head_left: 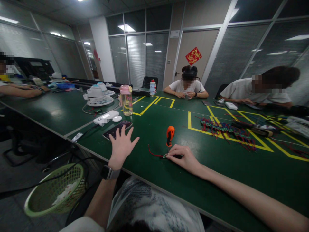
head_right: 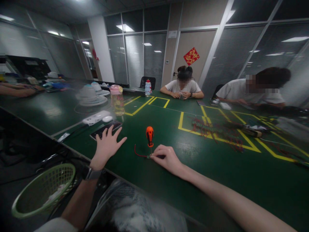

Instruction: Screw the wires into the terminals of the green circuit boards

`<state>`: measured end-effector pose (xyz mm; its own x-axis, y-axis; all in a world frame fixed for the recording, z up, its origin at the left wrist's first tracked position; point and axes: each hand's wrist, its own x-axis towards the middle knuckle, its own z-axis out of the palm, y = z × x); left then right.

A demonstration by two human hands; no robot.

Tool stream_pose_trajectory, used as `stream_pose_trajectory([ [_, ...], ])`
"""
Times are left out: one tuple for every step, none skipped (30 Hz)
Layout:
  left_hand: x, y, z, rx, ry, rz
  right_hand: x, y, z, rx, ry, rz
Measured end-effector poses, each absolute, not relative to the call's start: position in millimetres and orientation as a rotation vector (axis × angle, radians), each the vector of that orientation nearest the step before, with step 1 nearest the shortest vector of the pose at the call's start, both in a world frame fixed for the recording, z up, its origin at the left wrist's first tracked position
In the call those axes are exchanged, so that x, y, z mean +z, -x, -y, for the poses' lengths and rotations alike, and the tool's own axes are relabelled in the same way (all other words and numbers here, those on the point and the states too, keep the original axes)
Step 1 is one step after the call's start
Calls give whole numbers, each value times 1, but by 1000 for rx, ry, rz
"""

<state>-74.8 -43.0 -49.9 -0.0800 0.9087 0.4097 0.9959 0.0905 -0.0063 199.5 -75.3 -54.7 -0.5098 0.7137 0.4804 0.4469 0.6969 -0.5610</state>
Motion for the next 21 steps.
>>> stream_pose_trajectory([
  [-50, 75, 43, -403, 1886, 2060, -55, -200, 75, 483, 882, 2189],
  [-51, 75, 42, -406, 1884, 2055, -55, -200, 75, 485, 881, 2189],
  [-51, 75, 42, -410, 1883, 2052, -55, -200, 75, 487, 880, 2187],
  [-52, 75, 42, -410, 1883, 2052, -55, -200, 75, 488, 878, 2186],
  [-52, 75, 42, -408, 1884, 2054, -55, -200, 75, 488, 877, 2186],
  [-51, 75, 42, -405, 1886, 2058, -55, -200, 75, 487, 875, 2185],
  [-51, 75, 43, -401, 1888, 2062, -55, -200, 75, 485, 874, 2184],
  [-50, 75, 43, -398, 1890, 2065, -55, -200, 75, 484, 873, 2185],
  [-50, 75, 43, -396, 1894, 2065, -55, -200, 75, 484, 874, 2185],
  [-49, 75, 44, -397, 1896, 2062, -55, -200, 75, 485, 874, 2186],
  [-49, 75, 44, -400, 1896, 2056, -55, -200, 75, 486, 874, 2187],
  [-50, 75, 44, -404, 1895, 2049, -54, -200, 75, 486, 875, 2186],
  [-50, 76, 43, -409, 1894, 2042, -54, -200, 75, 485, 877, 2187],
  [-51, 76, 43, -412, 1892, 2037, -54, -200, 75, 482, 879, 2188],
  [-52, 77, 43, -412, 1890, 2037, -54, -200, 75, 480, 881, 2189],
  [-53, 77, 42, -412, 1889, 2038, -54, -200, 75, 479, 882, 2192],
  [-54, 77, 42, -413, 1889, 2038, -54, -199, 75, 478, 883, 2192],
  [-55, 78, 41, -416, 1888, 2035, -54, -199, 76, 479, 883, 2193],
  [-56, 78, 41, -420, 1888, 2030, -54, -199, 76, 481, 881, 2192],
  [-56, 79, 41, -424, 1887, 2025, -54, -199, 75, 484, 878, 2192],
  [-57, 79, 40, -428, 1886, 2020, -54, -199, 75, 485, 875, 2190],
])
